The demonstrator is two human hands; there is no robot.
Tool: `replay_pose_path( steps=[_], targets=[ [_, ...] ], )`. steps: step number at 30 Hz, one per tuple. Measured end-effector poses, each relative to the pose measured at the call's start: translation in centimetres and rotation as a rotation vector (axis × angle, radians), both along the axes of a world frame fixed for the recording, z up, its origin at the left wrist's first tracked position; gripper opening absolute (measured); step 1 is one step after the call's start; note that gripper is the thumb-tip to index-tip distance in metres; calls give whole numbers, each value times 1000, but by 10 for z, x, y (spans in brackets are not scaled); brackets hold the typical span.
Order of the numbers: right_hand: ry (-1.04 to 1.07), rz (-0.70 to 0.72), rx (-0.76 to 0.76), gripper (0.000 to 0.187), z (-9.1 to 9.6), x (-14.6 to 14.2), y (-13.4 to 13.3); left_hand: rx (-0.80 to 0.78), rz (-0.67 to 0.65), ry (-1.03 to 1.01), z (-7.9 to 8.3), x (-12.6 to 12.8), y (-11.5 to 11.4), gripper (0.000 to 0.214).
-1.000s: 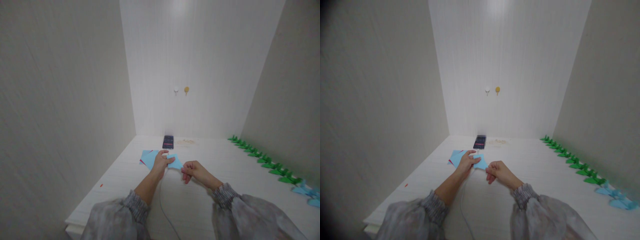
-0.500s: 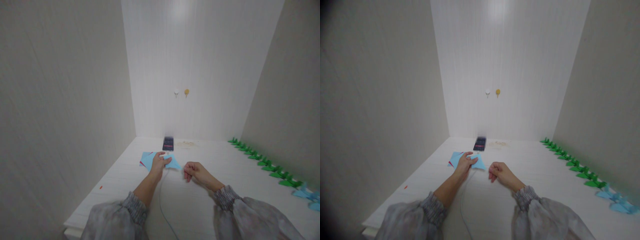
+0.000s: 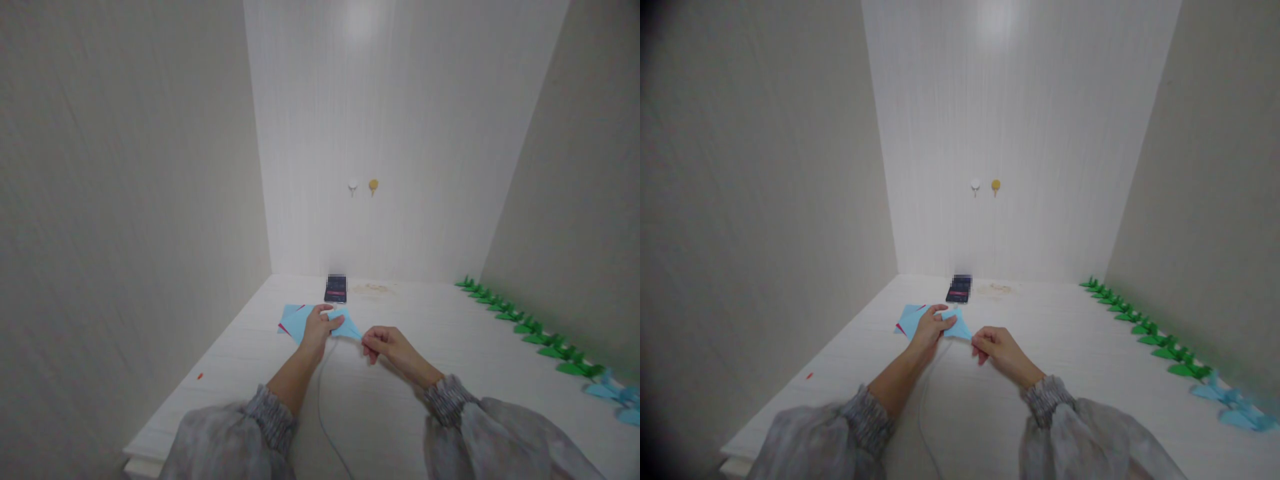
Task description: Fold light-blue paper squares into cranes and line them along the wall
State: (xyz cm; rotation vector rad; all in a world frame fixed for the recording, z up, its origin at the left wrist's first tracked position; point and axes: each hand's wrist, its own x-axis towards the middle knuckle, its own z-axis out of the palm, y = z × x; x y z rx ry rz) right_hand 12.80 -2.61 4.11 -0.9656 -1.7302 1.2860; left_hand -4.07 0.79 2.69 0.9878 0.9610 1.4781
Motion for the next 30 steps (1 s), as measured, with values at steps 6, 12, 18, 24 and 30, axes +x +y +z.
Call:
replay_pose_path(
  steps=[6,12,18,24,30],
  targets=[
    [-49,-53,39,23,0,2,3,3,-16,0,1,1,-2,45],
    [-76,-49,66,18,4,3,2,-23,-63,-105,1,3,-3,39],
    [-61,30,8,19,1,5,2,-27,-65,-155,0,0,-1,36],
    [20,-4,-56,30,-2,1,2,26,-170,-38,-1,6,-4,37],
    [-48,-38,13,30,-8,-2,4,64,-318,56,-1,18,-6,35]
  ],
)
